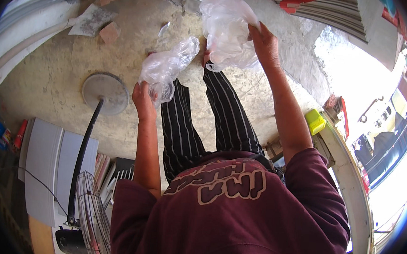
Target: The person collects various scraps including cardboard and plastic into a clear plastic bag by hand and ties it closed.
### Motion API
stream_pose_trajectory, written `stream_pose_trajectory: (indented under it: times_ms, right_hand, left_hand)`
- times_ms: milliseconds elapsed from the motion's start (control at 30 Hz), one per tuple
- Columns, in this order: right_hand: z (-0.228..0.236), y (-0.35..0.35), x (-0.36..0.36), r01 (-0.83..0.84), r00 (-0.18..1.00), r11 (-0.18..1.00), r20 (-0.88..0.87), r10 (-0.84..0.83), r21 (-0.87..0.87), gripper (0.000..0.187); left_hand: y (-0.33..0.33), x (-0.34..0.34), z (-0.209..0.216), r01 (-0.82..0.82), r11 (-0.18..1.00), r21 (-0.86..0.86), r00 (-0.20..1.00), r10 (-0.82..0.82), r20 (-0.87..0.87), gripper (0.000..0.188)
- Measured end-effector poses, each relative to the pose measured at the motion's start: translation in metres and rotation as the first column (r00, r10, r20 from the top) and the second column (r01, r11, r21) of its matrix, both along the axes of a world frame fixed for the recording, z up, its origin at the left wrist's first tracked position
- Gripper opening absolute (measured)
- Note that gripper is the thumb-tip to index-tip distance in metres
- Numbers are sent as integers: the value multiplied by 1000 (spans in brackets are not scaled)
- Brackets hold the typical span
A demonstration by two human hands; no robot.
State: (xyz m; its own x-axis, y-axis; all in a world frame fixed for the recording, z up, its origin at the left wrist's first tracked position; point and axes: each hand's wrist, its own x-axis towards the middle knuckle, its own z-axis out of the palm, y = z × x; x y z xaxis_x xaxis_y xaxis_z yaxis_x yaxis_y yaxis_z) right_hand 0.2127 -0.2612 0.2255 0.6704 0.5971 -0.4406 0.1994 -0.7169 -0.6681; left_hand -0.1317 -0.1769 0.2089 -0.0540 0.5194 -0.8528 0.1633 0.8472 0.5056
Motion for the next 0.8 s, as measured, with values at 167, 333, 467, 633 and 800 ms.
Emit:
stream_pose_trajectory:
  times_ms: [167, 333, 467, 633, 800]
  right_hand:
    - [25, 14, -33, -234, 967, 967, 75, 242, -103, 27]
    - [45, 31, -88, -507, 859, 853, 17, 512, -123, 30]
    - [62, 37, -129, -624, 780, 776, -126, 613, -86, 31]
    - [71, 22, -156, -652, 756, 758, -105, 647, -22, 40]
    - [84, 11, -158, -655, 728, 752, -206, 654, 72, 47]
  left_hand:
    - [4, 17, 20, -228, 972, 59, 924, 197, 328, 38]
    - [-4, 59, 49, -225, 974, 28, 860, 185, 477, 44]
    - [-19, 74, 55, -209, 973, -100, 801, 229, 554, 50]
    - [-21, 74, 48, -113, 993, -41, 911, 120, 394, 36]
    - [-7, 53, 36, -346, 922, -171, 820, 386, 422, 29]
